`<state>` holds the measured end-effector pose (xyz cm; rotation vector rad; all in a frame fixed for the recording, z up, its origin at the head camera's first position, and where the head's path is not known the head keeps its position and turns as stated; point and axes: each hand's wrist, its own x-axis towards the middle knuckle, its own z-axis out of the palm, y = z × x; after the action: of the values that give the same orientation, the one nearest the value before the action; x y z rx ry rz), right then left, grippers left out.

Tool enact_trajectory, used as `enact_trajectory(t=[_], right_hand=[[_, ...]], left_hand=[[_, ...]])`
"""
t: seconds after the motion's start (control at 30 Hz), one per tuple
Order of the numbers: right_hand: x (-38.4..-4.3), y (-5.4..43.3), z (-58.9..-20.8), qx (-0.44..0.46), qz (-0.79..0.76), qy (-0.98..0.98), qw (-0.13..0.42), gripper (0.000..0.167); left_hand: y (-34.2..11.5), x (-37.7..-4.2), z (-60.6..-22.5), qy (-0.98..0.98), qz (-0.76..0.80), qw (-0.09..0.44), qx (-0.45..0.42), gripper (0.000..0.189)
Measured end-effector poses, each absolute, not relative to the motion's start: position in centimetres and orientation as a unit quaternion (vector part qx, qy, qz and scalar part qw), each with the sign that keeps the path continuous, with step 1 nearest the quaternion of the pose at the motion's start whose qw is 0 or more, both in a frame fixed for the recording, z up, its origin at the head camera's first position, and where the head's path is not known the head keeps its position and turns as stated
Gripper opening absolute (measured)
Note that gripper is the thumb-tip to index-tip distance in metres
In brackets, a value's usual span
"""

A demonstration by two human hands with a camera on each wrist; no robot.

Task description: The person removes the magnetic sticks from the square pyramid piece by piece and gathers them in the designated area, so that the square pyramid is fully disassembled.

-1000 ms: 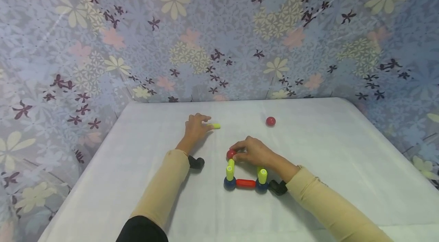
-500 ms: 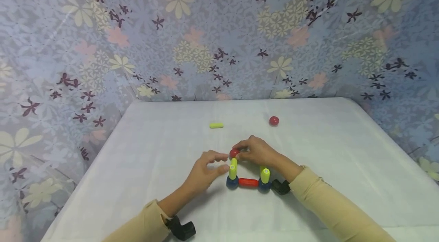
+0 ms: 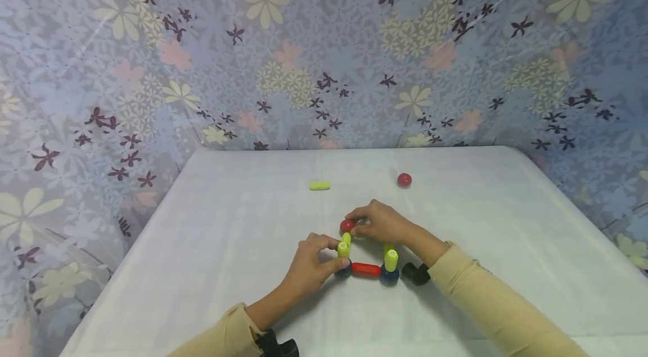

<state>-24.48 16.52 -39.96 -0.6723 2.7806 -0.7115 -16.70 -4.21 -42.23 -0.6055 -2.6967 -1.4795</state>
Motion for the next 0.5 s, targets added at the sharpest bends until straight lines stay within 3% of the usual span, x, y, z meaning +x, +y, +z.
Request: enact_trajectory(t=[0.5], right_hand=[[-23.7, 17.9, -37.6, -0.203, -0.174, 0.952, 0.152, 0.046]], left_hand=[[-5.6, -20.5, -41.9, -0.876, -0.465, 0.028, -0.121, 0.025]])
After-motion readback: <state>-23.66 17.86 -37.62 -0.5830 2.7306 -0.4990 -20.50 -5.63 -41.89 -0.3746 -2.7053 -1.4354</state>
